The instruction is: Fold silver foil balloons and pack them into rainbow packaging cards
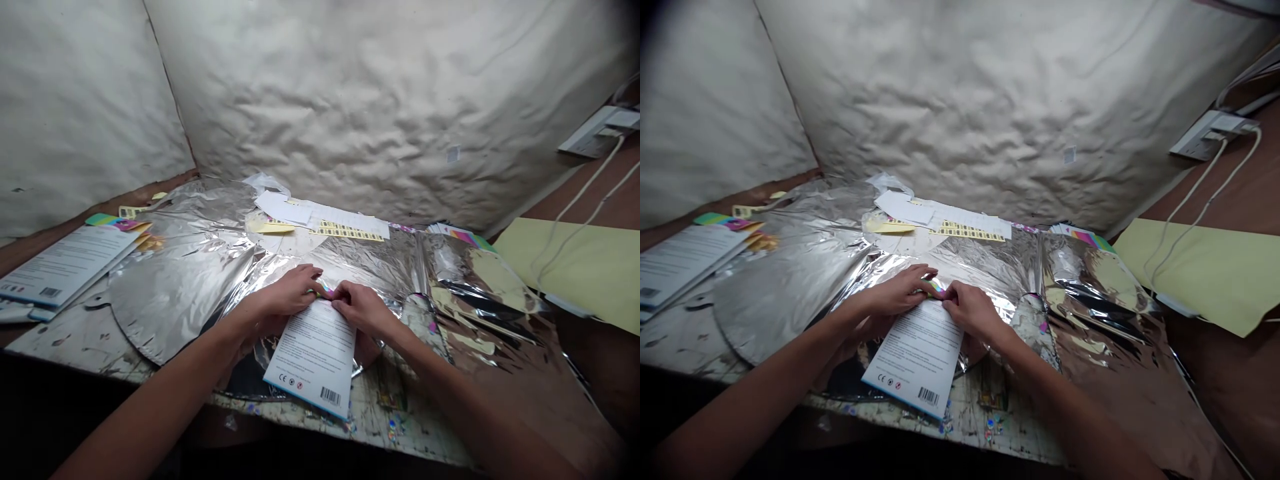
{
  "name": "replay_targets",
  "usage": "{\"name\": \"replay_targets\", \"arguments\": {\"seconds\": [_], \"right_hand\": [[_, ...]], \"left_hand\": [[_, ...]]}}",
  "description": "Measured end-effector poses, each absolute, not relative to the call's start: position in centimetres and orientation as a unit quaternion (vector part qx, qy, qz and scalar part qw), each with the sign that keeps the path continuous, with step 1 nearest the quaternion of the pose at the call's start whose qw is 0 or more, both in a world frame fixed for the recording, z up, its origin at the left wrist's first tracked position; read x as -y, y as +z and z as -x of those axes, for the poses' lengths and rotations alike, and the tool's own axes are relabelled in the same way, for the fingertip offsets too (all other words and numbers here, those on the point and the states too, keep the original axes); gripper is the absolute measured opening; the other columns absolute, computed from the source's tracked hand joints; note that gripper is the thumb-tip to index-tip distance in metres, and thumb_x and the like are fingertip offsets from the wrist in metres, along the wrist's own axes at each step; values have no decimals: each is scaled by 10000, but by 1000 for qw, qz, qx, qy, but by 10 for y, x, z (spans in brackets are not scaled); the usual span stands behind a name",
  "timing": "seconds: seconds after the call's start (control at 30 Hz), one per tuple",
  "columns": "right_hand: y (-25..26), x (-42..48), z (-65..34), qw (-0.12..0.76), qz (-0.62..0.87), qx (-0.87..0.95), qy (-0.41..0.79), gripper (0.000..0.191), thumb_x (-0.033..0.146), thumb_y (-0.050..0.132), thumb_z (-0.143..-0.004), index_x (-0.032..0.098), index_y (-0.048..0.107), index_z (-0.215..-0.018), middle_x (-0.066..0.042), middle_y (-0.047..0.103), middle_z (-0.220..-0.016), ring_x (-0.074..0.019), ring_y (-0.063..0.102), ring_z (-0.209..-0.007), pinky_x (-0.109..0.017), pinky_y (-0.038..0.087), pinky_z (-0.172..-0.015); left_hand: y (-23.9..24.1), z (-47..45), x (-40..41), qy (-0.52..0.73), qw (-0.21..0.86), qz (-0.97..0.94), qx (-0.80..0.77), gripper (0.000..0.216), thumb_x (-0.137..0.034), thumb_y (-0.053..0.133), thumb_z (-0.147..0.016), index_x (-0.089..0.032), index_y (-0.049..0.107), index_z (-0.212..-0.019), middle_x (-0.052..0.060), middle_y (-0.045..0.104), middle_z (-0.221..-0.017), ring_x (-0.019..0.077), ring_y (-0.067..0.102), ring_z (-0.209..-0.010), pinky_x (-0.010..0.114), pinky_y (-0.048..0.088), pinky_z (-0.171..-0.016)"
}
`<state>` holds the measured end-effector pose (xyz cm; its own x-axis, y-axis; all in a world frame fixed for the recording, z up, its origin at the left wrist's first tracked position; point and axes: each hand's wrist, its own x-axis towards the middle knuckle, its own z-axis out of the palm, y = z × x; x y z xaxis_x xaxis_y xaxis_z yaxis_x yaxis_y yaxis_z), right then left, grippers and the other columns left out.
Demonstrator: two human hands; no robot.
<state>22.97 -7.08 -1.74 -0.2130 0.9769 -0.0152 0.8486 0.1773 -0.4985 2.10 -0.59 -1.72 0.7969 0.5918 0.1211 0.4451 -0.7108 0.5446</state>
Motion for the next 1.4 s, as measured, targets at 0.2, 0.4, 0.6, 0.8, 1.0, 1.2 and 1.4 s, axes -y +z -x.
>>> {"name": "replay_targets", "arguments": {"seconds": [0.2,0.4,0.6,0.8,1.0,1.2,1.4], "right_hand": [[-22,73,-235,189,638,731,151,252,358,693,-811,207,668,-1012,-61,642,-975,-230,558,-961,-331,402,-820],[-20,75,-240,283,625,642,342,234,301,756,-696,183,652,-869,-25,658,-887,-179,582,-803,-271,421,-667],[4,77,-249,402,514,495,574,414,489,759,-720,142,715,-942,-31,694,-812,-150,583,-688,-259,431,-621],[0,79,-247,449,520,480,546,391,488,821,-647,120,722,-738,-12,662,-682,-115,534,-606,-234,400,-567],[0,77,-252,412,512,512,554,343,451,791,-674,134,735,-794,-18,684,-712,-129,566,-628,-240,424,-584],[5,84,-250,304,517,667,442,273,219,627,-782,173,735,-1029,-24,714,-810,-145,614,-687,-237,440,-603],[4,91,-237,278,542,752,253,545,106,539,-795,236,591,-1322,-63,691,-1124,-205,619,-986,-304,464,-830]], "left_hand": [[-23,-23,13,181,201,-877,-397,377,-398,651,-818,-196,665,-1136,147,532,-1276,353,417,-1267,495,363,-1048],[-15,-25,20,212,322,-817,-429,395,-393,773,-682,-209,654,-1011,68,621,-998,294,574,-990,408,471,-843],[-2,-36,32,311,660,-577,-366,807,-354,840,-663,-197,459,-1357,45,714,-841,207,674,-700,301,518,-626],[1,-45,40,305,714,-530,-342,635,-371,843,-683,-147,600,-1225,64,733,-847,191,687,-695,273,531,-631],[0,-43,42,256,712,-555,-346,371,-442,779,-736,-113,688,-881,38,686,-741,147,621,-604,233,475,-562],[-4,-42,41,227,636,-643,-361,299,-393,747,-746,-111,661,-798,-5,610,-675,114,530,-582,210,392,-538],[-3,-42,40,238,579,-693,-358,282,-372,712,-770,-108,688,-867,4,628,-726,129,535,-657,220,405,-597]]}}
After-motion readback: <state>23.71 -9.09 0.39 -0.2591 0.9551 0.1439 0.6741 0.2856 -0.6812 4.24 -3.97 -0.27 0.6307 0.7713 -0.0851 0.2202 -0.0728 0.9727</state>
